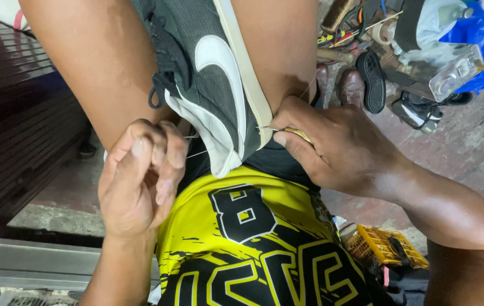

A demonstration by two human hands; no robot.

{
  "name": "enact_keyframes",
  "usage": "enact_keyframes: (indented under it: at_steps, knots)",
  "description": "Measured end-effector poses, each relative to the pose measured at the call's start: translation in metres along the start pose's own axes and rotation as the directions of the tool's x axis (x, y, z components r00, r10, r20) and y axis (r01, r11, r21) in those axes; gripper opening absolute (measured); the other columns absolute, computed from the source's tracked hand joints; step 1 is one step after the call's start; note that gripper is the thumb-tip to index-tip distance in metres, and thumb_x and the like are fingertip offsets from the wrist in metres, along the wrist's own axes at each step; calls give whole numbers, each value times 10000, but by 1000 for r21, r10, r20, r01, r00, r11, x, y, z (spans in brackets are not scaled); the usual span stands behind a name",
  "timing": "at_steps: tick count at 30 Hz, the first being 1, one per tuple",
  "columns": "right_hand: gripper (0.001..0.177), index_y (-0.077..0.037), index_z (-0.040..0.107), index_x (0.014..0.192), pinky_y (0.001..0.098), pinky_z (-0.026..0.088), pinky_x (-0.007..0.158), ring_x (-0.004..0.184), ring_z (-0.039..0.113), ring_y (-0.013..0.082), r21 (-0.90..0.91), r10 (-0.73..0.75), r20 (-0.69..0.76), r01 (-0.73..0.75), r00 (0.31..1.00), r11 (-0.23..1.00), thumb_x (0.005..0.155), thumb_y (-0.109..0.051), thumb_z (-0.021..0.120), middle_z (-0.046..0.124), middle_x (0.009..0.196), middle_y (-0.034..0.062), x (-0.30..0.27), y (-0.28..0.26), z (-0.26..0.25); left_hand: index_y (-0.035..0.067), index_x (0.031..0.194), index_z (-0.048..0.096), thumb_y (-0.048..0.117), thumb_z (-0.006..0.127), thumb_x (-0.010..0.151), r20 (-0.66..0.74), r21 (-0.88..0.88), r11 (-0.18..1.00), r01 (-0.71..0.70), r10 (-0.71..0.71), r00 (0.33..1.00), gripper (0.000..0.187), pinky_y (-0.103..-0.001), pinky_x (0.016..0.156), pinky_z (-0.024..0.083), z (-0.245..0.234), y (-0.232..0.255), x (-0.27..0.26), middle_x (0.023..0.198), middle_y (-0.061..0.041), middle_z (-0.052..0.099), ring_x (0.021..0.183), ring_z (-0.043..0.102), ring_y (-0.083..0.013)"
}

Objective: The person sits on the floor and sews the sole of a black and white Nike sneaker using a needle and white thread. They repeatedly push the needle through the shoe's edge and pull the thread to secure the sole, finishing by inspecting the stitched area.

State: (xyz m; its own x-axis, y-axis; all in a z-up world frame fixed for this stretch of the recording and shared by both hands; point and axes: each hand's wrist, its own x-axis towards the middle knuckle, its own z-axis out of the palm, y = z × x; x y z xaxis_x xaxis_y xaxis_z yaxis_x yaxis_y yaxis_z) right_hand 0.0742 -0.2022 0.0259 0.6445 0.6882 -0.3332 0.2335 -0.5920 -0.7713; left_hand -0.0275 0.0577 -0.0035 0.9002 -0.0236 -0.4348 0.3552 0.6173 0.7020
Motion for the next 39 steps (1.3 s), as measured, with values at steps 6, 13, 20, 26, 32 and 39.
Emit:
enact_keyframes:
  at_steps: [6, 13, 20, 26, 32, 39]
  knots:
    - [120, -62, 557, 978, 424, 491, 491, 550, 679, 262, -93, -22, 10, 23, 1000, 995, 1003, -151, 633, 679, 678, 98, 2, -7, 6, 27, 1000, 619, 120, 507, 1087, -48, 776, 631, 25, 19, 999, 169, -316, 557, 416, 14, -9, 20, 669, -76, 551, 565, 523, -151]
    - [116, -43, 553, 977, 407, 501, 463, 562, 679, 266, -160, -82, 10, 83, 997, 984, 998, -138, 616, 688, 797, 112, 2, -12, 9, 6, 869, 589, 72, 644, 935, 214, 887, 428, -176, -42, 976, 108, -389, 625, 491, 10, 0, 35, 696, -145, 608, 658, 640, -303]
    - [107, -34, 570, 999, 414, 513, 470, 554, 687, 284, -193, 13, 62, -1, 998, 981, 1003, -134, 608, 690, 820, 113, 3, -19, 10, 9, 774, 629, 82, 671, 841, 127, 901, 434, -12, -237, 963, 108, -368, 606, 521, 5, -1, 47, 648, -134, 636, 581, 655, -259]
    - [276, 35, 558, 1039, 391, 557, 628, 787, 673, 302, -462, -154, -17, 128, 988, 878, 766, 29, 599, 636, 1031, 222, 4, -32, 8, -13, 852, 655, 115, 676, 901, 253, 922, 329, -206, -107, 962, 138, -485, 691, 490, 16, 4, 45, 761, -225, 658, 749, 640, -426]
    - [249, 4, 556, 961, 397, 511, 599, 752, 622, 287, -478, -152, 15, 141, 988, 867, 745, -66, 661, 565, 855, 136, 5, -33, 13, -5, 858, 650, 137, 645, 917, 239, 921, 343, -184, -128, 963, 154, -512, 691, 490, 17, 5, 44, 760, -234, 655, 751, 653, -435]
    - [117, -100, 616, 976, 333, 430, 460, 565, 557, 170, -656, -124, 34, 115, 992, 746, 970, -211, 655, 561, 725, 16, -5, -5, 14, 1, 851, 644, 158, 650, 928, 270, 907, 362, -214, -112, 956, 175, -509, 642, 480, 15, -2, 47, 721, -222, 635, 706, 649, -427]
